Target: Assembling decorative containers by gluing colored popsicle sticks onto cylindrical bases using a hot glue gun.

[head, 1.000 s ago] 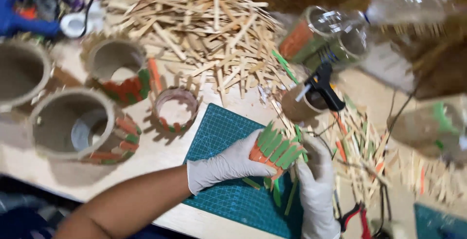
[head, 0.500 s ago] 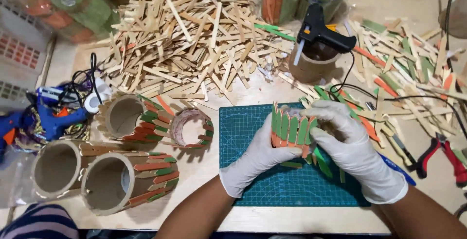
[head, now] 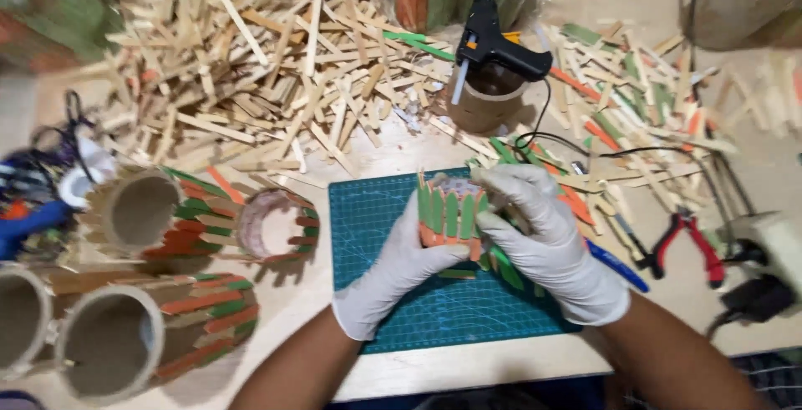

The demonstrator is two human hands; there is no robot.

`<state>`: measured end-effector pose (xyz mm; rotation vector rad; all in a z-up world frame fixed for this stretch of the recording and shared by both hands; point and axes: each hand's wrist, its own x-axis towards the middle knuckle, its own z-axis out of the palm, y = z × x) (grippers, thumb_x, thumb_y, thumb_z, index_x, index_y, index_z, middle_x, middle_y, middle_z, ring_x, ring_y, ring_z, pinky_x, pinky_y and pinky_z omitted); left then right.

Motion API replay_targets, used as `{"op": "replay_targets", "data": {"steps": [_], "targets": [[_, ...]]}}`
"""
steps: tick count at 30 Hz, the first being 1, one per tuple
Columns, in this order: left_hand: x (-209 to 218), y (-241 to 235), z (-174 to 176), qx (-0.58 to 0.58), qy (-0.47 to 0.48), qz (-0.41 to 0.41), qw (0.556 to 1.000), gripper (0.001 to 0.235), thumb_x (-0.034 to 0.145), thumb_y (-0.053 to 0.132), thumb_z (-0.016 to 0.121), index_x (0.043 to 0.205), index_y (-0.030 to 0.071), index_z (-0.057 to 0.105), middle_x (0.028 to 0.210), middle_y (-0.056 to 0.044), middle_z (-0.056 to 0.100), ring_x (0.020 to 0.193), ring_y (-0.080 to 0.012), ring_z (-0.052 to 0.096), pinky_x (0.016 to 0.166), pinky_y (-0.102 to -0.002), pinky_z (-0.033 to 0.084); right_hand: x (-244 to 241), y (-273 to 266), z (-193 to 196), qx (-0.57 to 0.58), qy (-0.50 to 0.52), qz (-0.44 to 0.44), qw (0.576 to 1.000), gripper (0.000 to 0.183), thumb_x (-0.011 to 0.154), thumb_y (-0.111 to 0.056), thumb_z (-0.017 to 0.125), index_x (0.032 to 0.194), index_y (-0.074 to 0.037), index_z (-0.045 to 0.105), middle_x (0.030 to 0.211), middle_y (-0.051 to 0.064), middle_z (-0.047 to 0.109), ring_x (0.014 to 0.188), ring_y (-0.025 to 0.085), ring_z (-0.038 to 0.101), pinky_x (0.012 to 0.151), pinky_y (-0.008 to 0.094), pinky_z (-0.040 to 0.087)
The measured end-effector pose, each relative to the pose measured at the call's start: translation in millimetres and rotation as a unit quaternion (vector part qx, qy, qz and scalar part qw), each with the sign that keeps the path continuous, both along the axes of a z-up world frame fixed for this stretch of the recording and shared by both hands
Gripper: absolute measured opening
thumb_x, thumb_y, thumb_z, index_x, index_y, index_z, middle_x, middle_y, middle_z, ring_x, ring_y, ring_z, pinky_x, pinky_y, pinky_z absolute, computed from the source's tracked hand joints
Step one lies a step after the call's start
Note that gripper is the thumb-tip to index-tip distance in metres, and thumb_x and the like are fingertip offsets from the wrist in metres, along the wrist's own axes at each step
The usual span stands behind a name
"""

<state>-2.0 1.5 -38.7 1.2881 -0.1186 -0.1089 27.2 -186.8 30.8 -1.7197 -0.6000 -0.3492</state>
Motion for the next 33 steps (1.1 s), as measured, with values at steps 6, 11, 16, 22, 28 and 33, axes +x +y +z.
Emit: {"op": "replay_targets", "data": {"steps": [6,11,16,22,28,33], "targets": [[-7.8,-12.0,9.0,-0.083,0.024,-0.003,0.996,0.092,0.065,0.012,0.095,0.145,0.008,0.049,0.118,-0.013,0.072,0.107,-0.0208,0.069,0.095,-0.041,0.057,1.4,1.8,5.3,-0.061,-0.075,0.016,0.995,0.039,0.093,-0.008,0.075,0.13,0.004,0.068,0.098,0.011,0.057,0.106,0.028,0.061,0.087,0.038,0.059],[-0.7,-4.9,26.5,-0.068,0.054,-0.002,0.996,0.093,0.062,0.016,0.089,0.142,0.006,0.042,0.126,-0.017,0.067,0.114,-0.0241,0.066,0.101,-0.042,0.054,-2.9,-6.8,2.4,-0.114,-0.047,0.04,0.992,0.04,0.098,-0.011,0.069,0.138,-0.004,0.062,0.122,0.011,0.058,0.105,0.019,0.057,0.099,0.033,0.05],[-2.0,1.7,44.4,0.004,0.105,-0.055,0.993,0.093,0.062,0.025,0.082,0.144,0.01,0.04,0.129,-0.01,0.065,0.115,-0.0163,0.063,0.1,-0.032,0.053,-6.7,-5.4,0.8,-0.082,0.014,0.021,0.996,0.039,0.098,-0.006,0.065,0.136,-0.009,0.061,0.121,0.009,0.055,0.091,0.013,0.059,0.074,0.026,0.065],[0.3,-0.4,48.2,-0.015,0.085,-0.048,0.995,0.089,0.064,0.021,0.08,0.143,0.007,0.041,0.129,-0.012,0.065,0.115,-0.0179,0.064,0.098,-0.034,0.055,0.3,-7.6,-2.8,-0.065,-0.011,0.046,0.997,0.041,0.098,-0.005,0.066,0.138,-0.008,0.061,0.127,0.008,0.061,0.106,0.018,0.059,0.097,0.03,0.052],[-5.2,-13.0,7.4,0.107,-0.016,-0.014,0.994,0.089,0.067,0.03,0.09,0.14,0.006,0.047,0.126,-0.024,0.067,0.118,-0.0399,0.064,0.101,-0.055,0.051,-11.3,-5.8,3.4,-0.068,0.002,-0.001,0.998,0.041,0.092,-0.003,0.074,0.132,-0.007,0.068,0.112,0.012,0.059,0.093,0.023,0.063,0.081,0.036,0.056],[1.4,-10.6,-6.0,-0.029,-0.01,-0.012,0.999,0.086,0.067,0.015,0.094,0.141,0.011,0.051,0.117,-0.01,0.073,0.106,-0.0177,0.068,0.095,-0.038,0.056,-5.9,-0.2,-3.3,0.04,0.096,0.036,0.994,0.038,0.092,-0.003,0.073,0.13,-0.001,0.068,0.109,0.01,0.058,0.081,0.012,0.058,0.061,0.028,0.062]]}}
